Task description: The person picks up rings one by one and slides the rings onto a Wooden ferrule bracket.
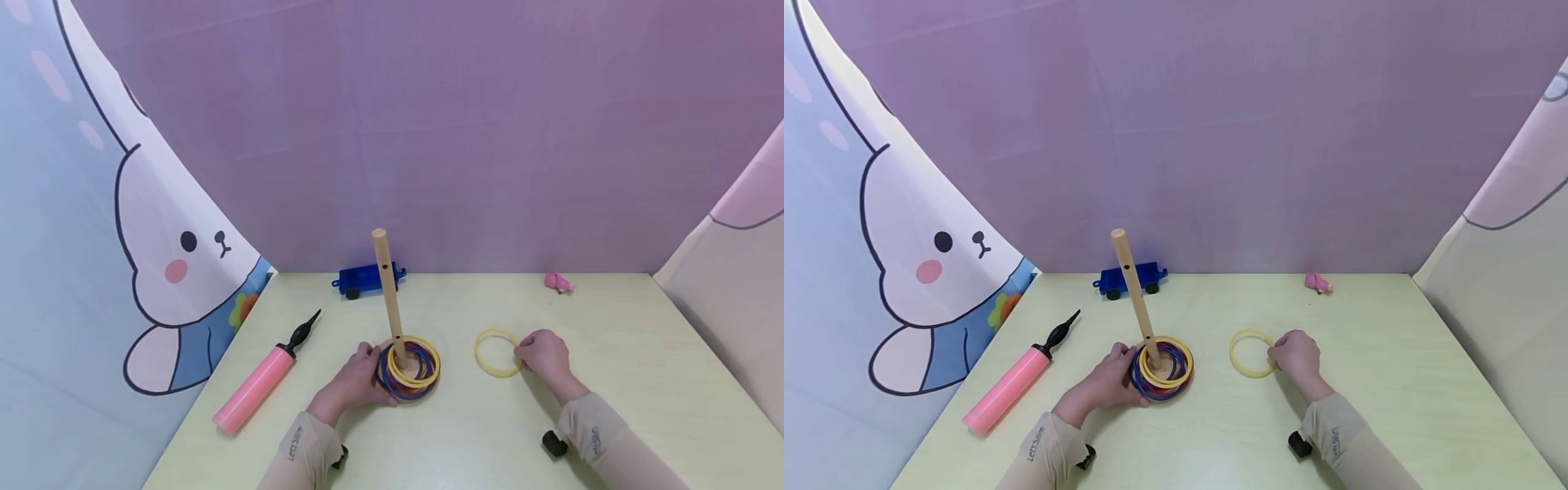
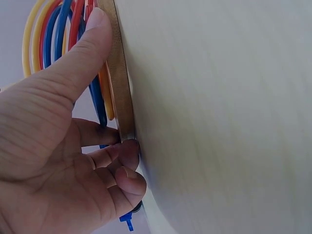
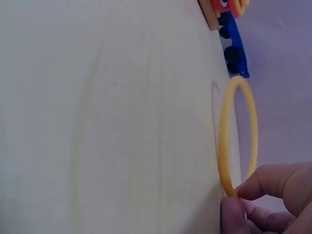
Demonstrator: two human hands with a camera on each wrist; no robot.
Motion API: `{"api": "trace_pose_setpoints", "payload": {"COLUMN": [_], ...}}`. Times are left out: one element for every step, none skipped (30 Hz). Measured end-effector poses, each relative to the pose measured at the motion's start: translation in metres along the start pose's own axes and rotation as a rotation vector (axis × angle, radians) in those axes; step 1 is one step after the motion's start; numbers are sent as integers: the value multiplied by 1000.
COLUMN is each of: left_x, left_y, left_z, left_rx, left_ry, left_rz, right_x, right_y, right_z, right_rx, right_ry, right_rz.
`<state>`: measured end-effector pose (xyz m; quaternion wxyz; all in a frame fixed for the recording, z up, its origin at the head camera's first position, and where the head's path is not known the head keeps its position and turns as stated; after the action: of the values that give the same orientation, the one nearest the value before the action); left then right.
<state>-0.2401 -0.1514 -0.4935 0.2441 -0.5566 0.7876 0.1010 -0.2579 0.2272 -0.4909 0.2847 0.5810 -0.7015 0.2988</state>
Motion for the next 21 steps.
{"api": "trace_pose_setpoints", "payload": {"left_x": [0,-1,-1,-1,-1,-1,-1,-1,-1,0,0,0,0,1,1,1,0,0,0,-1,-1], "left_y": [0,0,0,0,0,0,0,0,0,1,1,1,1,1,1,1,1,1,1,1,0], "left_z": [0,0,0,0,0,0,0,0,0,0,0,1,1,1,1,1,1,0,0,0,0], "left_rx": [0,0,0,1,2,3,2,2,1,0,0,-2,-2,-2,-1,0,1,1,1,1,2], "left_ry": [-1,-1,-3,-2,-1,1,3,8,10,14,16,17,17,17,16,14,12,10,7,6,4], "left_rz": [2,4,4,4,4,4,3,2,2,3,4,4,5,5,5,4,4,4,3,4,4], "right_x": [0,-1,-1,-1,-2,-2,-2,-1,0,2,4,7,11,14,17,20,23,26,28,30,33], "right_y": [0,-1,-1,-1,-1,-2,-2,-3,-4,-5,-6,-8,-9,-10,-12,-13,-15,-16,-17,-19,-20], "right_z": [0,0,0,1,1,2,2,2,3,2,2,1,0,-1,-2,-2,-3,-3,-3,-3,-3], "right_rx": [6,12,19,26,32,42,47,56,64,76,89,105,115,131,142,155,164,176,184,197,206], "right_ry": [13,32,58,90,121,158,191,229,265,296,319,342,362,381,394,409,426,441,458,475,490], "right_rz": [4,12,22,32,42,47,48,45,44,35,30,24,26,20,22,18,17,11,4,-9,-14]}}
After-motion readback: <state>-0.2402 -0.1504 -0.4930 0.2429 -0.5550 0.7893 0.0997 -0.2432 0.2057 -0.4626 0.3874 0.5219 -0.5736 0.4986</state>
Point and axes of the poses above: each hand's wrist, its own y-axis towards the middle knuckle, its own z-axis out of the palm, x = y × z, the point moved 2 cm from there along y, towards the middle knuckle
